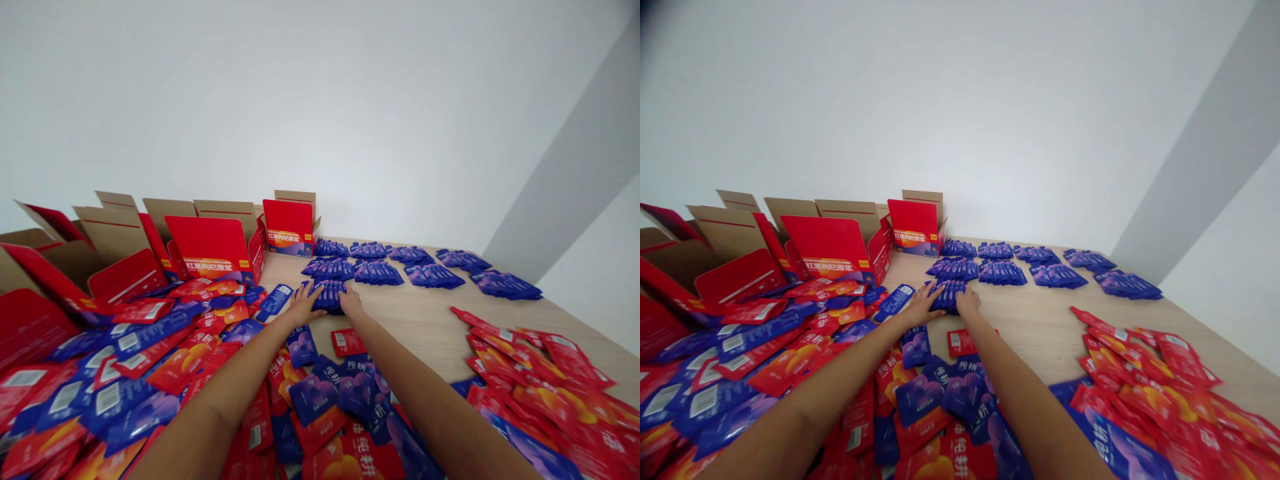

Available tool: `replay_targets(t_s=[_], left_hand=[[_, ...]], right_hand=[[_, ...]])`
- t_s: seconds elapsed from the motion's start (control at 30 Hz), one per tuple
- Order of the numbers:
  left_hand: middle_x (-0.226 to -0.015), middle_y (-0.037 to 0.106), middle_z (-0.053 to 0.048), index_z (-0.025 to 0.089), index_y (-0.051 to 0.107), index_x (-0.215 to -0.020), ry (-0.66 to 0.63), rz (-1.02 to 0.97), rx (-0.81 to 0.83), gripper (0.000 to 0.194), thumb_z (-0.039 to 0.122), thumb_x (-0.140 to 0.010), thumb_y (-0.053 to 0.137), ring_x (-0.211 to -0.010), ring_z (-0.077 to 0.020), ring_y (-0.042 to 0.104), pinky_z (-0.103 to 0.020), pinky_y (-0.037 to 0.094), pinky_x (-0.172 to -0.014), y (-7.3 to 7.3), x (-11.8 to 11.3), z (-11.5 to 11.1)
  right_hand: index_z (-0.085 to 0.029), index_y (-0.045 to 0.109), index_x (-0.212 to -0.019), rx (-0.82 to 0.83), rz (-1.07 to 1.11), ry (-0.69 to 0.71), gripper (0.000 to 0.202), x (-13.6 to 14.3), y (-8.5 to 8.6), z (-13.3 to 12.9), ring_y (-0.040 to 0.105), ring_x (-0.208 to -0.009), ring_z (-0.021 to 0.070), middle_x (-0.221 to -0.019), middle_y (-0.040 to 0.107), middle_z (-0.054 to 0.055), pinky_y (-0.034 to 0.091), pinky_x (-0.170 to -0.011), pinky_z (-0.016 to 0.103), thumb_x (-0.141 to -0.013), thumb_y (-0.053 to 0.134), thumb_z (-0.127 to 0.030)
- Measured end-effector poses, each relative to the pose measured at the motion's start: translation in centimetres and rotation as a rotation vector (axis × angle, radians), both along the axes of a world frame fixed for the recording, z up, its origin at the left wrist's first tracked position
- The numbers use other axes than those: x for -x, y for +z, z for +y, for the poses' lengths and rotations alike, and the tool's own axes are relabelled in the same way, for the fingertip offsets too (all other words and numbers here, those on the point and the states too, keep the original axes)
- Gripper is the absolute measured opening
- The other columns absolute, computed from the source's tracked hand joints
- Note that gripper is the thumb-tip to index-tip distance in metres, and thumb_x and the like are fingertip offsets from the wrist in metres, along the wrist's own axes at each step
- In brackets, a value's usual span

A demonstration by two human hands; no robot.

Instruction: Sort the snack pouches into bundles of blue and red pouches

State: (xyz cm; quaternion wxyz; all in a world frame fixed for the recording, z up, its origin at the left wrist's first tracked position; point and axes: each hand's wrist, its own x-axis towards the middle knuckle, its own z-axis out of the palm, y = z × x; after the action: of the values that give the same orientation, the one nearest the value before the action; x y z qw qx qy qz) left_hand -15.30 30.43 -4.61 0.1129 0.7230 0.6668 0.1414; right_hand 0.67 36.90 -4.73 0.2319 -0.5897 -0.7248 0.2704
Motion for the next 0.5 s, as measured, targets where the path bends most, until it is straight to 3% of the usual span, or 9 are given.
replay_targets(t_s=[0.2, 0.37, 0.5], left_hand=[[-0.154, 0.014, -0.014, 0.028, 0.025, -0.143, -0.164, 0.018, -0.087, 0.082, 0.055, -0.074, 0.06, -0.139, -0.0351, 0.015, -0.052, 0.021, -0.108, -0.2, 0.1, 0.1], [-0.151, 0.022, -0.014, 0.025, 0.034, -0.14, -0.255, -0.025, -0.117, 0.075, 0.053, -0.076, 0.06, -0.138, -0.0314, 0.022, -0.048, 0.022, -0.109, -0.2, 0.6, 1.4], [-0.15, 0.026, -0.013, 0.024, 0.036, -0.139, -0.241, -0.142, -0.135, 0.081, 0.055, -0.07, 0.065, -0.137, -0.0301, 0.025, -0.045, 0.022, -0.11, 0.2, 0.8, 2.0]], right_hand=[[-0.012, 0.033, -0.14, -0.026, -0.065, 0.031, 0.069, -0.8, 0.0, -2.7, 0.03, -0.134, 0.0283, -0.144, 0.036, 0.014, 0.023, -0.108, 0.038, -0.075, 0.052, -0.025], [-0.006, 0.035, -0.138, -0.086, -0.087, 0.103, 0.065, -1.2, -0.3, -3.8, 0.023, -0.137, 0.0283, -0.146, 0.031, 0.019, 0.017, -0.111, 0.039, -0.075, 0.047, -0.012], [-0.01, 0.032, -0.14, -0.111, -0.065, 0.132, 0.069, -1.7, -0.2, -3.2, 0.024, -0.137, 0.0279, -0.146, 0.032, 0.016, 0.02, -0.111, 0.04, -0.073, 0.046, -0.01]])
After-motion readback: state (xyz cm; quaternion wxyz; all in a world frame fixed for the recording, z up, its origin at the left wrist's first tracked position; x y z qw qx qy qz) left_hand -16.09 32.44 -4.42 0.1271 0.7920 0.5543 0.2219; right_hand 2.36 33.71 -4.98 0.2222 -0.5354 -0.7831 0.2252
